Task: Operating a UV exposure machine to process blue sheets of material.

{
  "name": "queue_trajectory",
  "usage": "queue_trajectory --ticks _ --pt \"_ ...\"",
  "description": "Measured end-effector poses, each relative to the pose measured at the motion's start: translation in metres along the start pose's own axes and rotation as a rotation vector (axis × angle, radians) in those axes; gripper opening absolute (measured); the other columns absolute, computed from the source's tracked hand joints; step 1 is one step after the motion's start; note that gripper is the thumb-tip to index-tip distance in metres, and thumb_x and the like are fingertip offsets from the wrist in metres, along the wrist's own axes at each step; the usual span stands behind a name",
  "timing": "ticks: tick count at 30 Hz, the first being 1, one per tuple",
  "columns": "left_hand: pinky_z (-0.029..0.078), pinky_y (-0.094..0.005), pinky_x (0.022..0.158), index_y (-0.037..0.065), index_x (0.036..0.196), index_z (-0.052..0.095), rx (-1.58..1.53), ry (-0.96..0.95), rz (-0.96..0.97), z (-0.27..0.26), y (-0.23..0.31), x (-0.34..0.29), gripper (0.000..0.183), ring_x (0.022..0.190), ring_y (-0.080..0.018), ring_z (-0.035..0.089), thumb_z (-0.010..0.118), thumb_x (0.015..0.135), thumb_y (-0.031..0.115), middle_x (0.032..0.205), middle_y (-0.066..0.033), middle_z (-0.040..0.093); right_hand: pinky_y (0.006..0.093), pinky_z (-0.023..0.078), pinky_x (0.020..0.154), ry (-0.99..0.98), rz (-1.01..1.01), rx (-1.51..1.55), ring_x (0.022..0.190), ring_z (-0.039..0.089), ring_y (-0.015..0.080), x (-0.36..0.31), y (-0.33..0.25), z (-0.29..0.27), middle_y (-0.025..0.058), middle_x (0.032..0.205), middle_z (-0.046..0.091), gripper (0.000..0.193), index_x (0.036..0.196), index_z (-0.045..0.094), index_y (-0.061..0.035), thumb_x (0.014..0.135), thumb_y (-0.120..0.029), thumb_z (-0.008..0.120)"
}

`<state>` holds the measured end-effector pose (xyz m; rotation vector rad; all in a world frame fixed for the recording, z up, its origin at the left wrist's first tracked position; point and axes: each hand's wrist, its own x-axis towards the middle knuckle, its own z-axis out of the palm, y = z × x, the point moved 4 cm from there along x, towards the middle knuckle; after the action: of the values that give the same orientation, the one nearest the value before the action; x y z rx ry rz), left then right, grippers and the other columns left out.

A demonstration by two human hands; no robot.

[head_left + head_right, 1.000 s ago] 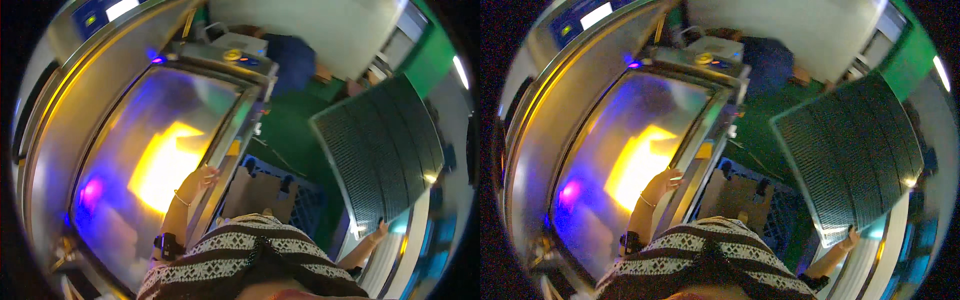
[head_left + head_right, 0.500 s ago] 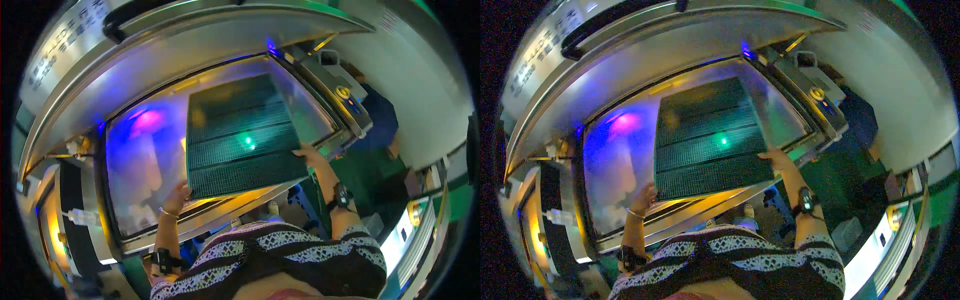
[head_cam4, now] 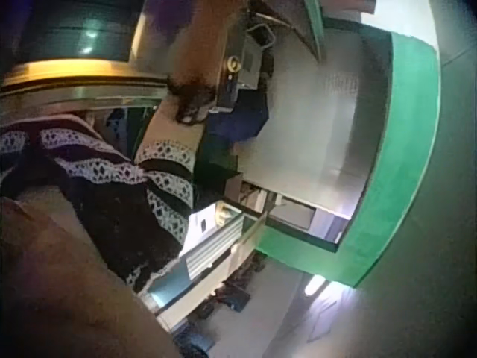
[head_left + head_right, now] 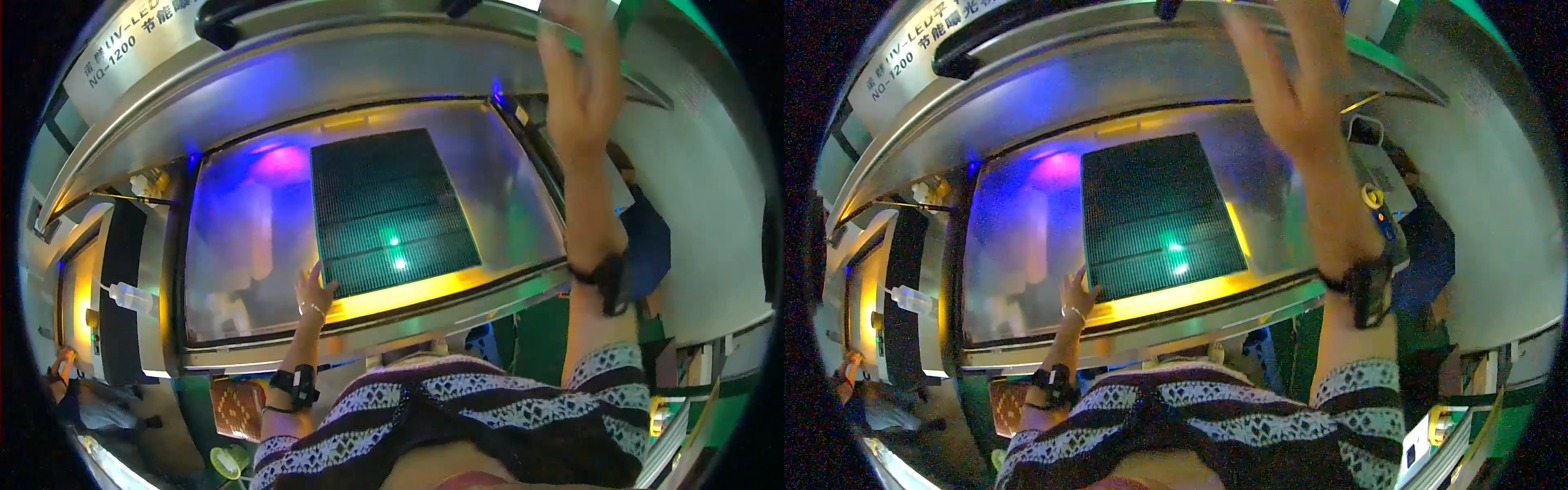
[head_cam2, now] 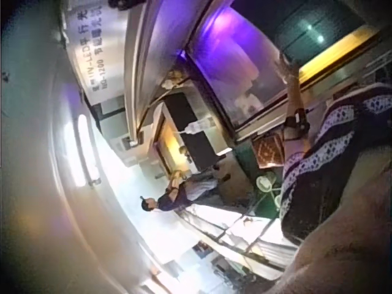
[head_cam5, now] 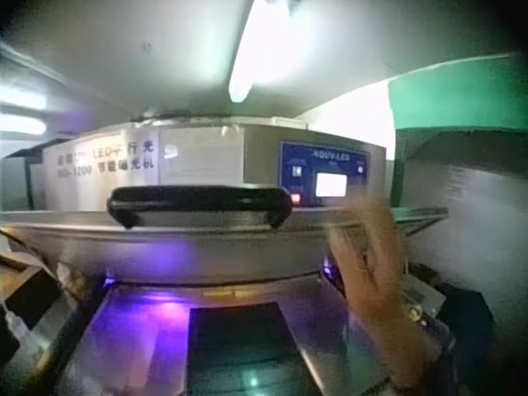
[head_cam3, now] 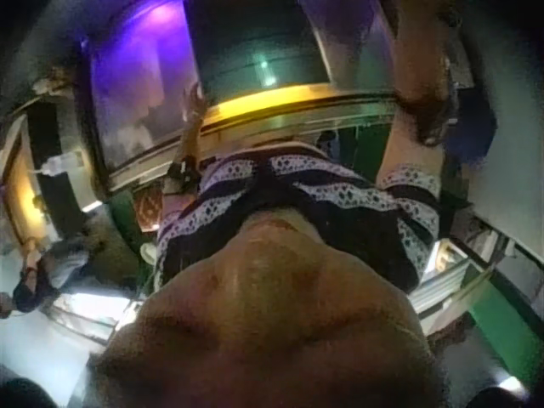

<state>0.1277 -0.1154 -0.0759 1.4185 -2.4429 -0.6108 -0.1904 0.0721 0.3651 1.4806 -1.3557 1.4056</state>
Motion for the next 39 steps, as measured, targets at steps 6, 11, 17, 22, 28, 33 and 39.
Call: queue_trajectory --ticks 6,11,17,22,28,33,39 --pt "0.016 -0.0527 0.104 0.026 0.135 0.028 0.338 -0.477 0.247 0.016 0.060 -0.044 0.066 0.133 -0.0365 0.005 0.041 0.080 0.060 0.145 -0.0120 0.010 0.0366 0.045 0.054 -0.419 -0.239 -0.131 0.046 0.053 0.0202 0.081 -0.079 0.088 0.0087 0.049 0.052 0.047 0.063 0.060 -0.0055 0.085 -0.045 0.048" --pt "0.016 -0.0520 0.104 0.026 0.137 0.023 0.452 -0.344 0.239 0.036 0.062 -0.041 0.064 0.132 -0.0378 0.006 0.034 0.083 0.059 0.145 -0.0120 0.008 0.0380 0.045 0.053 -0.242 -0.339 -0.176 0.044 0.051 0.0261 0.061 -0.112 0.071 0.0128 0.047 0.050 0.051 0.057 0.060 -0.0032 0.086 -0.043 0.047" --pt "0.028 -0.0394 0.101 0.012 0.129 0.041 -0.249 -0.504 0.409 -0.060 0.093 -0.079 0.055 0.124 -0.0316 0.033 0.049 0.085 0.044 0.133 -0.0177 0.037 0.0364 0.045 0.056 -0.730 0.000 -0.301 0.056 0.055 0.0247 -0.025 -0.132 0.049 0.0089 0.059 0.056 0.029 0.074 0.060 -0.0064 0.081 -0.034 0.057" --pt "0.042 -0.0341 0.088 -0.006 0.110 0.054 -1.008 -0.948 0.338 -0.209 0.119 -0.155 0.043 0.101 -0.0200 0.055 0.051 0.087 0.031 0.110 -0.0162 0.057 0.0406 0.038 0.049 -1.041 -0.038 0.022 0.053 0.053 0.0307 -0.154 -0.142 0.028 0.0085 0.054 0.051 0.030 0.073 0.051 -0.0091 0.075 -0.037 0.061" --pt "0.041 -0.0360 0.090 0.001 0.110 0.057 -0.456 -0.240 0.373 -0.170 0.125 -0.083 0.038 0.105 -0.0263 0.053 0.039 0.091 0.029 0.108 -0.0163 0.059 0.0480 0.043 0.060 -1.643 0.202 0.035 0.070 0.058 0.0359 -0.311 -0.154 0.039 0.0184 0.073 0.059 0.023 0.092 0.055 -0.0076 0.076 -0.023 0.050" --pt "0.030 -0.0494 0.098 0.014 0.128 0.042 0.329 -0.398 0.180 -0.028 0.074 -0.051 0.052 0.125 -0.0324 0.030 0.032 0.088 0.046 0.136 -0.0100 0.034 0.0435 0.047 0.065 -1.635 0.308 0.083 0.078 0.060 0.0332 -0.407 -0.150 0.053 0.0173 0.082 0.062 0.030 0.096 0.056 -0.0061 0.068 -0.014 0.055" --pt "0.029 -0.0504 0.099 0.019 0.128 0.042 0.380 -0.351 0.117 0.013 0.045 -0.059 0.053 0.129 -0.0300 0.025 0.033 0.087 0.050 0.141 -0.0038 0.026 0.0434 0.047 0.062 -1.645 0.309 0.209 0.074 0.060 0.0321 -0.451 -0.136 0.065 0.0154 0.074 0.061 0.026 0.088 0.057 -0.0051 0.064 -0.013 0.055"
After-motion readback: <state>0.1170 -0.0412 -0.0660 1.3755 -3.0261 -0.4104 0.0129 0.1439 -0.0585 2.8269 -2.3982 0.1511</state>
